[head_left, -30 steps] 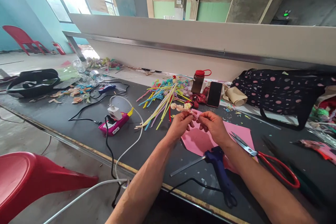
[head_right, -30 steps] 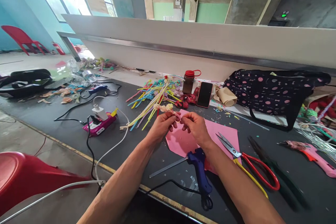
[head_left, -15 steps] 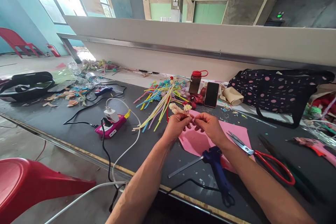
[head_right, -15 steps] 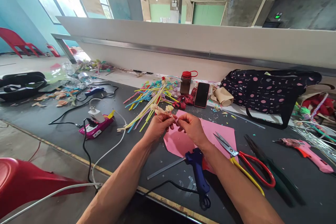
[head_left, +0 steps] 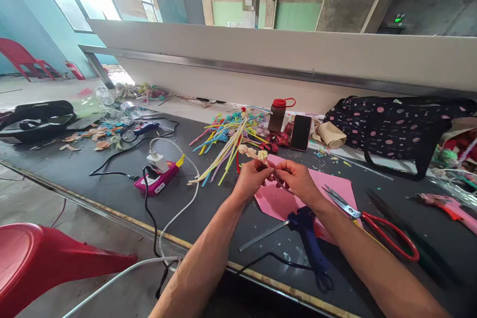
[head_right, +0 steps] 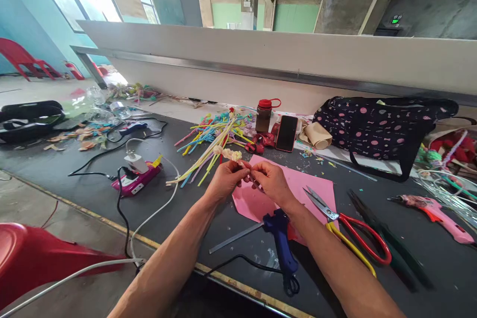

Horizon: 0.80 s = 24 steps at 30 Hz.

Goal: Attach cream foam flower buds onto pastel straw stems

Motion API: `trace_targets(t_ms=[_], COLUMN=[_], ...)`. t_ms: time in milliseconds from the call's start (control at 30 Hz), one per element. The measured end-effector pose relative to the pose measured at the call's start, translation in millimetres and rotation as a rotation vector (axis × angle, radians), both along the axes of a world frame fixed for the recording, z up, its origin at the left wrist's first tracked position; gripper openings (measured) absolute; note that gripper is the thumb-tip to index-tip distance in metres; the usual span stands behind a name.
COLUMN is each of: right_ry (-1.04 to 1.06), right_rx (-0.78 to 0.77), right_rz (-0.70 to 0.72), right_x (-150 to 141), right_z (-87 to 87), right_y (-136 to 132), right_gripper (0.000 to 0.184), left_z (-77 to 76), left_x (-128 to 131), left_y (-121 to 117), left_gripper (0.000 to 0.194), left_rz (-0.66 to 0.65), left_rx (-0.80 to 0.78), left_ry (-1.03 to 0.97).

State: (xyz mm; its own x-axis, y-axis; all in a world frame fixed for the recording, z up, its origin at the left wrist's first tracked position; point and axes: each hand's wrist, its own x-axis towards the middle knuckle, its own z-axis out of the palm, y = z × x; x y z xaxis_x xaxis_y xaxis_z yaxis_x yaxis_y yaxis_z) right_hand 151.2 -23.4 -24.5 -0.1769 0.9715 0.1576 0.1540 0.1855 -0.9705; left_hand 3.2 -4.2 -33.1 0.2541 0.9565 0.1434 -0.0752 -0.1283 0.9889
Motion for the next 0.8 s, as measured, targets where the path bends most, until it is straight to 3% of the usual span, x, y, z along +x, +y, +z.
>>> trace_targets(t_ms=[367, 667, 800], right_ry=[-0.237, -0.143, -0.188], right_rx=[0.161, -0.023, 0.049], right_rz=[-0.027, -0.018, -0.006], right_x=[2.1, 2.4, 4.2], right_z=[-2.4, -4.6, -2.3], right_y=[1.0, 3.0, 2.9], right_gripper=[0.013, 0.015, 0.014], left_z=[-1.9, -4.7, -4.1], left_x=[-0.1, 0.7, 0.7], left_y=[1.2, 1.8, 2.2], left_gripper=[0.025, 0.025, 0.025], left_rz=[0.068, 0.076, 0.061], left_rx=[0.01, 0.01, -0.001], left_ry=[-0.004, -0.018, -0.008])
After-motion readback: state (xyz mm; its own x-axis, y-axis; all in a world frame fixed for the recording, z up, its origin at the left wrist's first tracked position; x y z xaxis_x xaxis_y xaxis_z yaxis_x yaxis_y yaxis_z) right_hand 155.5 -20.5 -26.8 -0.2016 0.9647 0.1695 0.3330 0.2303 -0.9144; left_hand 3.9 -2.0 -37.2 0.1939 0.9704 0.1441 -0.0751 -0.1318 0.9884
